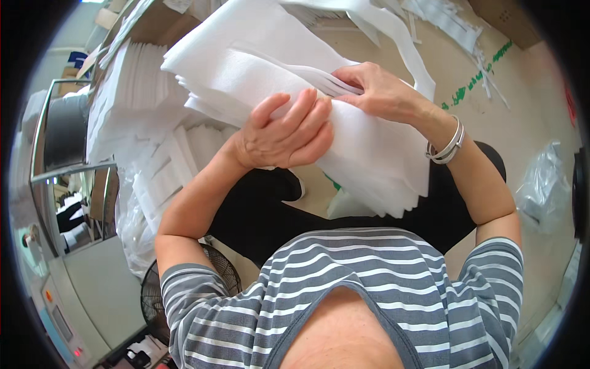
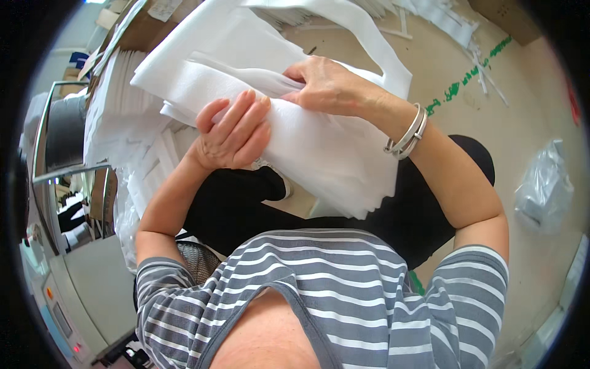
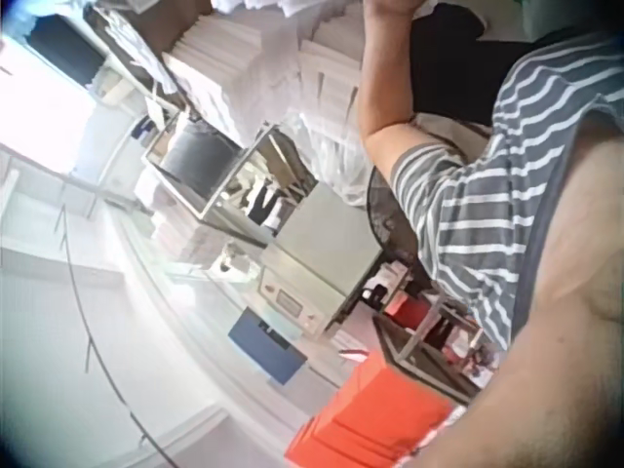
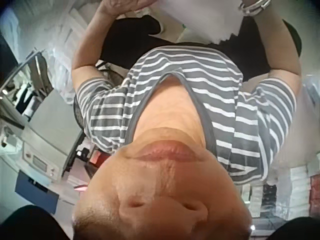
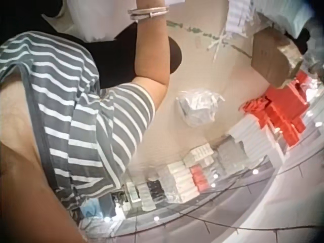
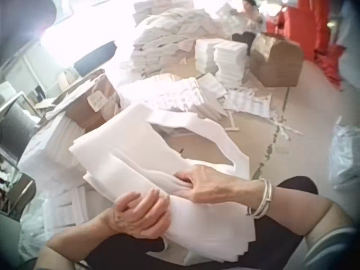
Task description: The recorder is sorting, stacking, and organizing pre-cut white foam packaging materials in an industrial storage area.
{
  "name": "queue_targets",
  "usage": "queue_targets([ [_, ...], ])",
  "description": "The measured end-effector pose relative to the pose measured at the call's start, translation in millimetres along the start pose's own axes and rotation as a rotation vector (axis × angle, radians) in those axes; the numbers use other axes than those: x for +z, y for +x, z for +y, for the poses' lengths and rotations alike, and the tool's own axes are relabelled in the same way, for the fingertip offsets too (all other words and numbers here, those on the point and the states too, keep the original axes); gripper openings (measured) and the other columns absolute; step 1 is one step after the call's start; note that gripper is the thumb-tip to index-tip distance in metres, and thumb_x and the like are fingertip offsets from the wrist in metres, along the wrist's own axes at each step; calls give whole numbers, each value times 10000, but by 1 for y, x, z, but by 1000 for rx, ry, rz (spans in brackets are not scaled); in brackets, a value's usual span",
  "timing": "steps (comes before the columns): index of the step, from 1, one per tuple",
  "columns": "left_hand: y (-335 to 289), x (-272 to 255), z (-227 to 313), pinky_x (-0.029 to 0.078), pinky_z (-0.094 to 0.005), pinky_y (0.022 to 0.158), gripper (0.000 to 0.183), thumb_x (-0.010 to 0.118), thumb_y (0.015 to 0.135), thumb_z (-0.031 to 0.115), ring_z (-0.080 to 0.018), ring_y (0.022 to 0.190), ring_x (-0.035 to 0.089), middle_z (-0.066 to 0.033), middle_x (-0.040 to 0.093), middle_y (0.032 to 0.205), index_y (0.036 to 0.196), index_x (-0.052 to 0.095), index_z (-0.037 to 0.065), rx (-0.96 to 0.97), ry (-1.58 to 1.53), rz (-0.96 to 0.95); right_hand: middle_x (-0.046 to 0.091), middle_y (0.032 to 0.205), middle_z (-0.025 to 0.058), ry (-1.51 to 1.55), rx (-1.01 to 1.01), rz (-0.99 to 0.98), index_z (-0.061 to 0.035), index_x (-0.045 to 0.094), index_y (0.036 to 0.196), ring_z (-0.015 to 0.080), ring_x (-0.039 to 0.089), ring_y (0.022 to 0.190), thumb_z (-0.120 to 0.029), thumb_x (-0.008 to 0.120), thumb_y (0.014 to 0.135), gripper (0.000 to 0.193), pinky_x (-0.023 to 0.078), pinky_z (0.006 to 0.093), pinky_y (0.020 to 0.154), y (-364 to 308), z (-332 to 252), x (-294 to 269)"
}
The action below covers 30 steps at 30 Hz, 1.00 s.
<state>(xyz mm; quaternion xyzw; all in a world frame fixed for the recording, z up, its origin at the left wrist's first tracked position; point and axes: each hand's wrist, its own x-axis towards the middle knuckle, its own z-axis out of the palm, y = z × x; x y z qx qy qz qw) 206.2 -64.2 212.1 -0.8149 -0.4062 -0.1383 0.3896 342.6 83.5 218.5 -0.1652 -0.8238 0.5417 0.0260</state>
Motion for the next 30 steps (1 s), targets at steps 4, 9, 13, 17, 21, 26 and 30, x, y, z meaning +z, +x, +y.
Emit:
queue_targets([
  [4, -4, 5, 5, 323, -323, 785, 206, 517, 718, 173, -152, 866, 523, -8, 549, 945, 887, 401, 148, 81, -78, 27, 564, 859, 92, 141, 34, -126, 58, 502, 987, 139, 513, 764, -153, 586, 663, 395, 404, 246, 697, 4, 23, 9],
  [9, -19, 6, 7, 325, -320, 786, 204, 515, 720, 168, -146, 863, 523, -5, 555, 935, 887, 399, 151, 55, -77, 35, 571, 794, 104, 283, 122, -225, 65, 533, 902, 134, 528, 692, -166, 600, 607, 380, 415, 237, 660, 9, 13, 13],
  [13, -28, 1, 11, 336, -313, 783, 206, 516, 722, 143, -149, 866, 526, -9, 559, 930, 887, 393, 144, 16, -84, -23, 511, 614, 67, 865, 311, -144, 39, 547, 725, 119, 478, 512, -127, 584, 582, 222, 405, 243, 482, 2, 9, -15],
  [17, -39, 3, 11, 352, -311, 775, 219, 515, 725, 113, -161, 871, 532, -30, 556, 948, 901, 386, 123, -43, -112, -98, 428, 586, 12, 671, 90, -189, 29, 508, 884, 56, 383, 462, -138, 591, 669, 285, 355, 210, 425, -2, 14, -29],
  [21, -45, 10, 6, 352, -316, 780, 201, 513, 724, 91, -172, 874, 535, -48, 553, 955, 896, 410, 102, -70, -142, -133, 419, 598, -17, 459, 217, -174, 40, 504, 988, 30, 323, 407, -181, 580, 727, 351, 291, 165, 352, -6, 9, -61],
  [26, -45, 16, -9, 328, -332, 806, 239, 503, 669, 52, -201, 933, 503, -77, 530, 991, 903, 461, 69, -231, -272, -201, 420, 638, -11, 857, 11, -62, 66, 447, 1036, 22, 368, 467, -196, 502, 806, 353, 329, 149, 378, -16, 15, -111],
  [30, -54, -1, -23, 281, -385, 856, 445, 566, 558, 79, -227, 1003, 432, -101, 463, 1062, 981, 433, 43, -368, -398, -331, 456, 696, 17, 882, -112, 347, 25, 421, 1031, 74, 449, 608, -193, 525, 802, 333, 410, 207, 528, 18, 23, -93],
])
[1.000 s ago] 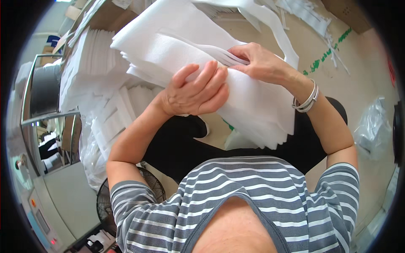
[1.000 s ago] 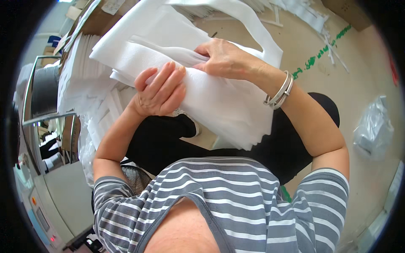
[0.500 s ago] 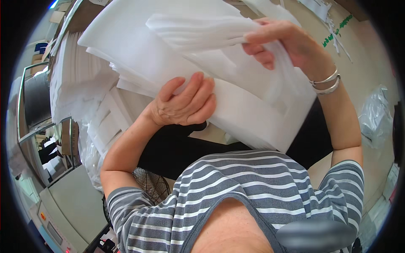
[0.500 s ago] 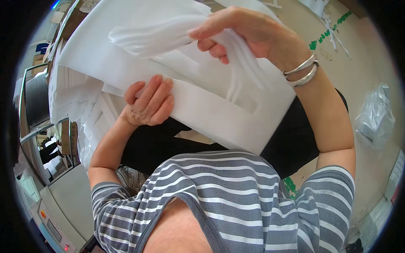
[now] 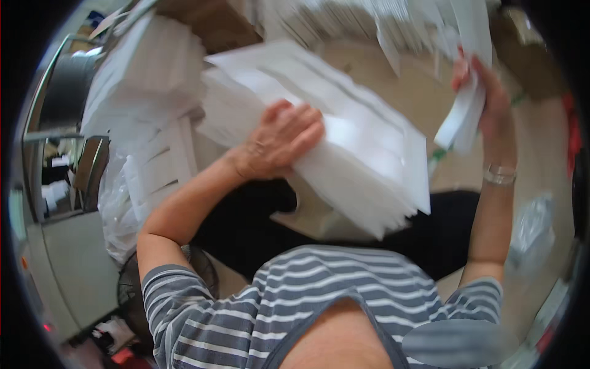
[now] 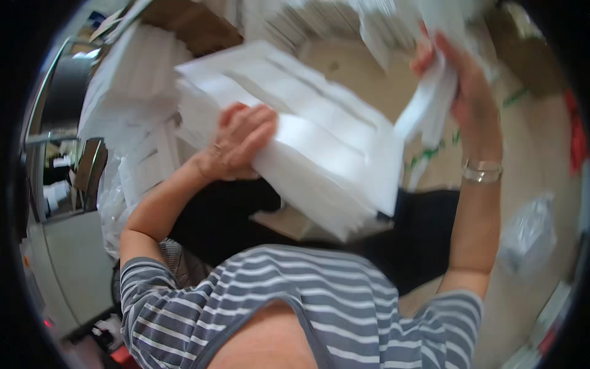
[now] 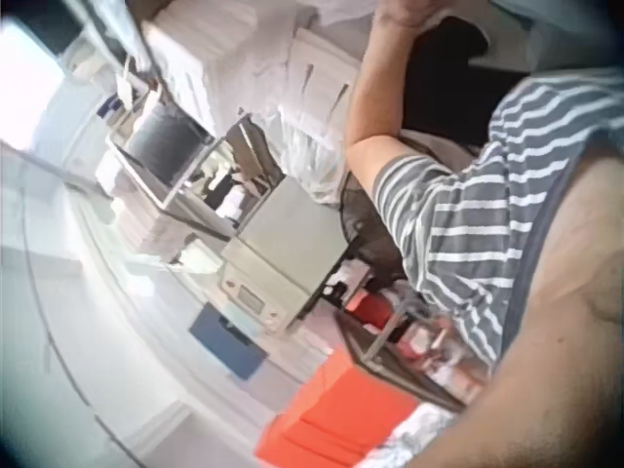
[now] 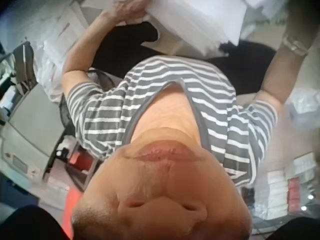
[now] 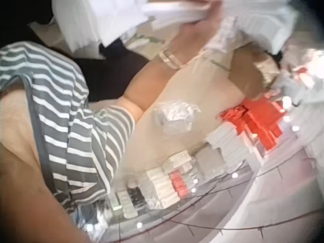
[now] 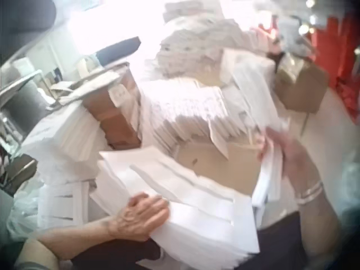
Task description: The recorder is sorting, stacking, and organizing pre-cut white foam packaging materials in an industrial storage area.
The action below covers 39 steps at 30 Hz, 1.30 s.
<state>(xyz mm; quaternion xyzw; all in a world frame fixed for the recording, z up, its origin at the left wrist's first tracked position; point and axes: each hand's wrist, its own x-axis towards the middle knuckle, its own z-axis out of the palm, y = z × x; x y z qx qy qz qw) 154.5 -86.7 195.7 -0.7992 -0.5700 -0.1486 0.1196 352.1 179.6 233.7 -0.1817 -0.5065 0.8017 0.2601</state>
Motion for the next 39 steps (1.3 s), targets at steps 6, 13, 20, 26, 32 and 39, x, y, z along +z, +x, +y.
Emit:
queue_targets([
  [6, 7, 10, -26, 277, -423, 846, 634, 655, 455, 156, -270, 929, 427, -124, 452, 964, 1022, 408, 15, -125, -307, -42, 457, 777, 22, -222, -44, -98, -5, 426, 1009, 61, 428, 586, -272, 495, 823, 332, 374, 185, 490, 33, -15, 55],
  [13, -2, 50, -34, 292, -375, 783, 569, 618, 427, 146, -248, 867, 427, -128, 457, 878, 940, 436, -20, -160, -299, 46, 495, 780, 52, -707, -472, -289, -33, 439, 1095, 115, 454, 650, -304, 376, 860, 364, 381, 226, 595, 137, -4, 245],
  [20, 23, 52, -46, 287, -370, 744, 496, 603, 429, 135, -237, 830, 424, -122, 450, 837, 870, 424, -3, -186, -340, 127, 412, 1177, 182, -1833, -997, -159, -139, 220, 1280, 338, 432, 1051, -472, 513, 701, 730, 363, 408, 862, 368, 30, 425],
  [26, 5, 49, -32, 303, -393, 740, 500, 623, 388, 136, -261, 796, 447, -138, 471, 802, 831, 437, -1, -239, -345, 165, 250, 1308, 135, -1961, -1099, -330, -227, 270, 1269, 323, 307, 1164, -476, 522, 722, 652, 295, 369, 947, 325, 36, 424],
  [32, -2, 41, -68, 329, -404, 659, 494, 647, 379, 218, -297, 750, 435, -135, 450, 785, 786, 419, 55, -441, -562, 227, 322, 1287, 89, -1526, -1069, -703, -162, 342, 1247, 209, 302, 1187, -277, 530, 791, 506, 271, 325, 946, 192, -69, 259],
  [39, 19, -30, -92, 388, -307, 676, 468, 630, 541, 249, -171, 773, 475, -68, 498, 822, 946, 491, 60, -895, -1312, 236, 204, 1333, 97, -540, -443, -68, -37, 184, 1290, 210, 278, 1188, -388, 483, 799, 673, 194, 307, 977, 59, -62, 1],
])
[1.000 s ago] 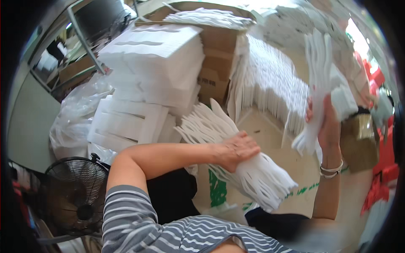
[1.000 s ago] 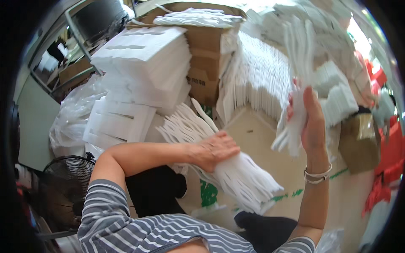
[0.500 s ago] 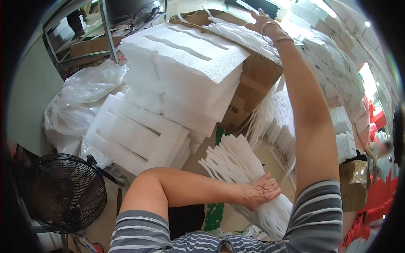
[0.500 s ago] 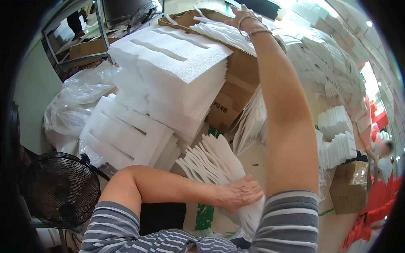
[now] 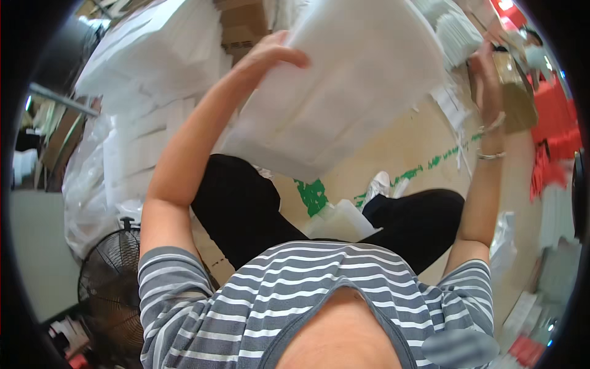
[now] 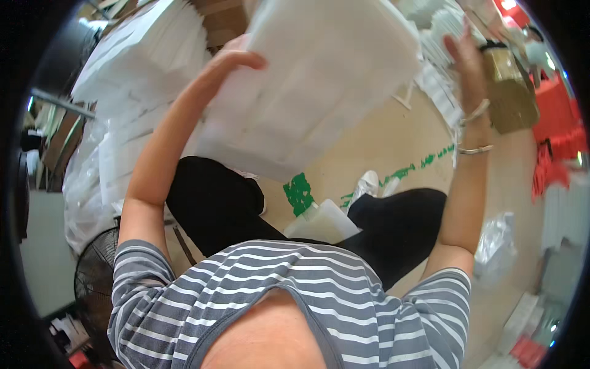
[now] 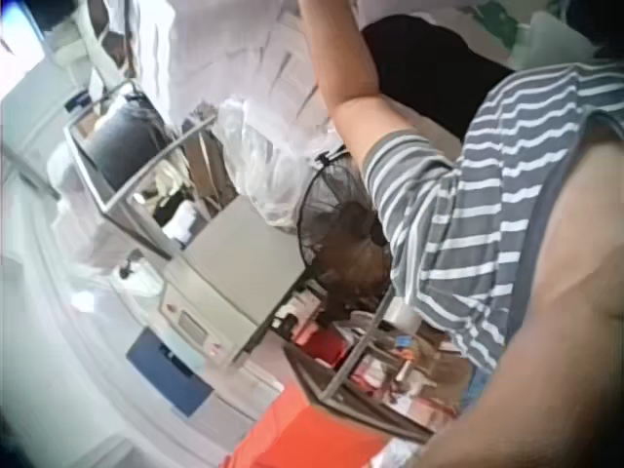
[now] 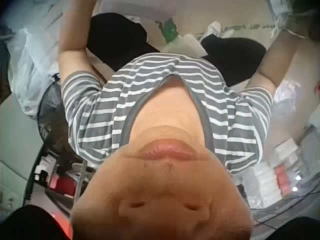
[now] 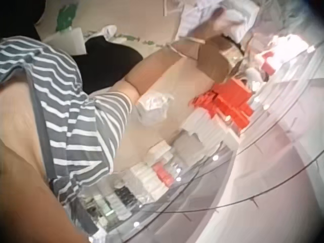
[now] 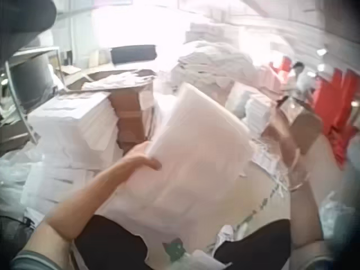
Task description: The recorder is sorting, stacking, and organizing pre-cut white foam packaging materials in an industrial storage area.
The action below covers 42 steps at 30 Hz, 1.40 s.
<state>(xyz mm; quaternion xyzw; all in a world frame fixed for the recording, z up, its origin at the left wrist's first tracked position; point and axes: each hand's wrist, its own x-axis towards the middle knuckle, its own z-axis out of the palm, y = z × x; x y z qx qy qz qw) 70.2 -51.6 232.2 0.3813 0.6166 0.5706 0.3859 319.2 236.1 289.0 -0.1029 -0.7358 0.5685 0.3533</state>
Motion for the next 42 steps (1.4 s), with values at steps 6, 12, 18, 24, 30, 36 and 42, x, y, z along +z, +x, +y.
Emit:
queue_targets([
  [6, -24, 46, 33, 395, -282, 614, 323, 579, 610, 268, -151, 692, 498, -42, 509, 762, 879, 536, 94, -318, -140, 239, 312, 1273, 78, 197, 292, -140, -23, 226, 1253, 209, 340, 1142, -336, 389, 842, 541, 269, 317, 941, -97, 65, 21],
  [12, -25, 63, 25, 413, -256, 579, 306, 589, 628, 255, -118, 659, 506, -25, 525, 713, 865, 540, 67, -290, -416, 169, 369, 1233, 80, 1221, 417, -405, -10, 284, 1231, 202, 383, 1108, -550, 391, 750, 732, 308, 338, 915, -92, 72, 35],
  [18, -12, 79, 15, 405, -265, 591, 285, 586, 645, 275, -124, 658, 498, -34, 532, 739, 827, 544, 59, -406, -332, 332, 455, 1131, 14, 697, 640, 52, -31, 396, 1144, 151, 449, 996, -430, 443, 811, 522, 365, 317, 846, -90, 48, 37],
  [24, 0, 85, -6, 381, -254, 593, 322, 591, 640, 281, -143, 659, 479, -55, 507, 731, 825, 531, 25, -168, -135, 246, 546, 901, 73, -217, -450, 126, -11, 517, 924, 147, 524, 807, -104, 487, 813, 148, 409, 236, 706, -92, 2, 90],
  [30, -9, 94, -8, 391, -261, 612, 373, 583, 630, 274, -150, 707, 489, -77, 502, 795, 871, 511, -1, -358, -286, 115, 550, 786, 109, -488, -385, -261, 11, 515, 796, 229, 548, 677, -46, 487, 773, 68, 434, 281, 592, -103, 32, 140],
  [36, -14, 91, -10, 409, -280, 635, 420, 565, 626, 280, -168, 724, 501, -90, 517, 825, 931, 497, -1, -327, -428, 70, 577, 745, 122, -711, -61, -165, 14, 517, 799, 257, 563, 676, -59, 537, 716, 112, 441, 293, 596, -103, 39, 138],
  [42, -16, 85, -14, 436, -300, 642, 452, 552, 626, 290, -190, 728, 528, -106, 537, 835, 956, 491, -13, -250, -515, 16, 597, 758, 133, -569, 275, -122, 18, 487, 872, 200, 586, 745, -134, 646, 650, 313, 454, 268, 663, -97, 34, 140],
])
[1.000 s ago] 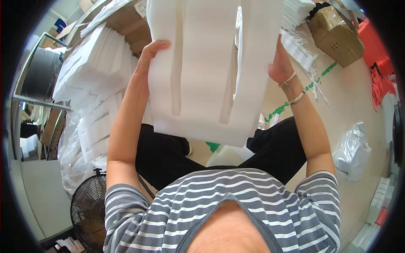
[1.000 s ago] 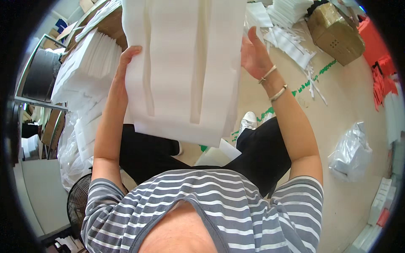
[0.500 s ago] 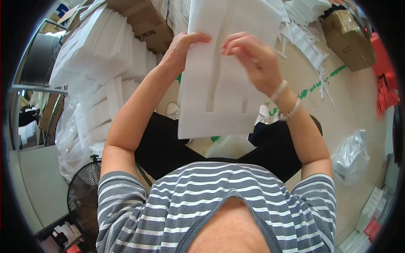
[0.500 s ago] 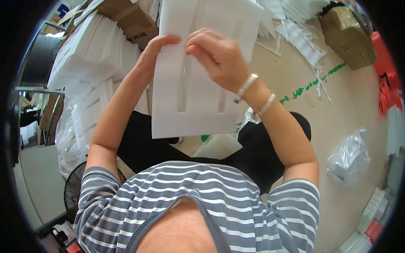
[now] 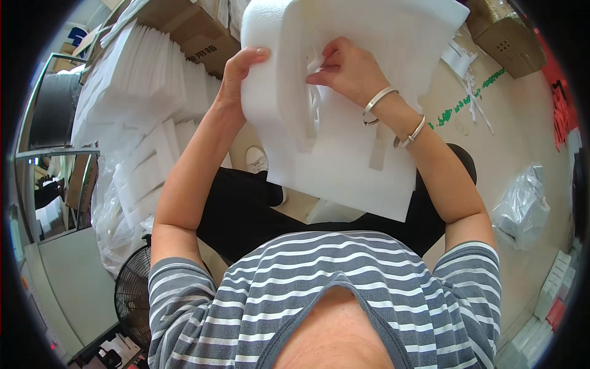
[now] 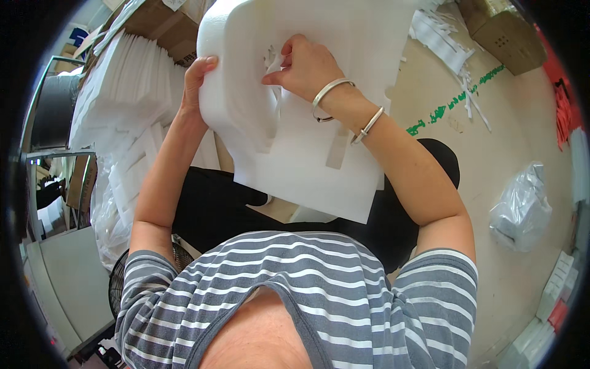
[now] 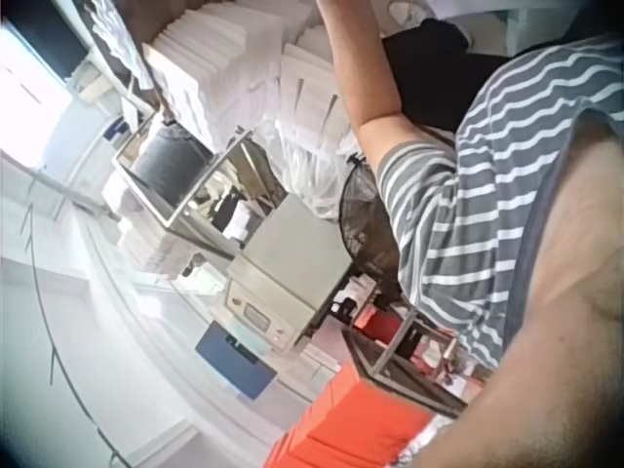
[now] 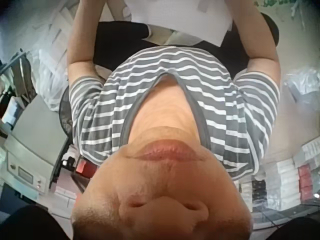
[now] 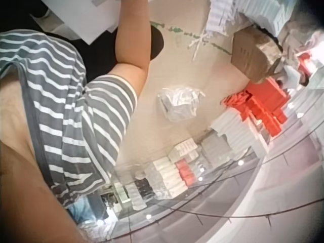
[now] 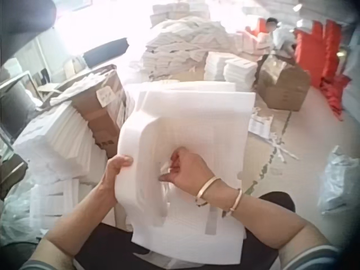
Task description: The recorder is sorting, stacking, and organizing pre-cut white foam packaging materials in an industrial storage area.
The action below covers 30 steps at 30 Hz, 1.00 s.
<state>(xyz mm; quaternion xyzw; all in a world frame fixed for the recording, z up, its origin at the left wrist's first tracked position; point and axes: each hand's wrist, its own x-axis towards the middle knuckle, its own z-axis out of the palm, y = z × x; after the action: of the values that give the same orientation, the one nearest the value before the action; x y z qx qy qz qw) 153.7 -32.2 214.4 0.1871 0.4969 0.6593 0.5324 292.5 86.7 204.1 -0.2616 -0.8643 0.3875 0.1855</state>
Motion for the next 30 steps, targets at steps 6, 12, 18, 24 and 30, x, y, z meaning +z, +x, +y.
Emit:
queue_targets([
  [6, 6, -3, 1, 466, -318, 639, 488, 553, 627, 281, -214, 723, 553, -126, 550, 855, 1000, 473, -22, -33, -90, -137, 599, 759, 122, 393, 51, 133, 27, 481, 876, 217, 575, 718, -246, 681, 600, 437, 442, 293, 671, 1, 16, 11],
  [12, 8, 3, -7, 463, -304, 618, 471, 551, 635, 279, -201, 703, 551, -117, 550, 840, 990, 475, -22, -18, -66, -58, 591, 741, 117, 191, 53, 240, 32, 477, 877, 183, 570, 654, -194, 644, 635, 370, 449, 272, 628, -5, 6, 3],
  [18, 8, 3, -7, 464, -298, 605, 457, 548, 640, 266, -193, 686, 555, -109, 552, 819, 983, 474, -26, -57, -93, -91, 576, 725, 120, 536, 100, 125, 43, 476, 890, 185, 576, 686, -164, 590, 666, 326, 453, 277, 618, 6, 18, -1],
  [24, 19, -31, -2, 466, -291, 574, 348, 549, 655, 252, -169, 634, 555, -89, 559, 763, 901, 515, 7, -206, -12, 27, 554, 753, 91, 1415, 275, -197, 12, 443, 937, 94, 478, 554, -66, 492, 713, 243, 384, 182, 559, 8, 22, -51],
  [30, 28, -71, 6, 464, -279, 538, 225, 522, 694, 207, -156, 588, 547, -71, 555, 704, 833, 530, 31, -54, -63, -18, 493, 706, 40, 1090, 179, 173, -42, 497, 901, 57, 334, 445, -117, 507, 738, 180, 309, 193, 436, 14, 72, -95],
])
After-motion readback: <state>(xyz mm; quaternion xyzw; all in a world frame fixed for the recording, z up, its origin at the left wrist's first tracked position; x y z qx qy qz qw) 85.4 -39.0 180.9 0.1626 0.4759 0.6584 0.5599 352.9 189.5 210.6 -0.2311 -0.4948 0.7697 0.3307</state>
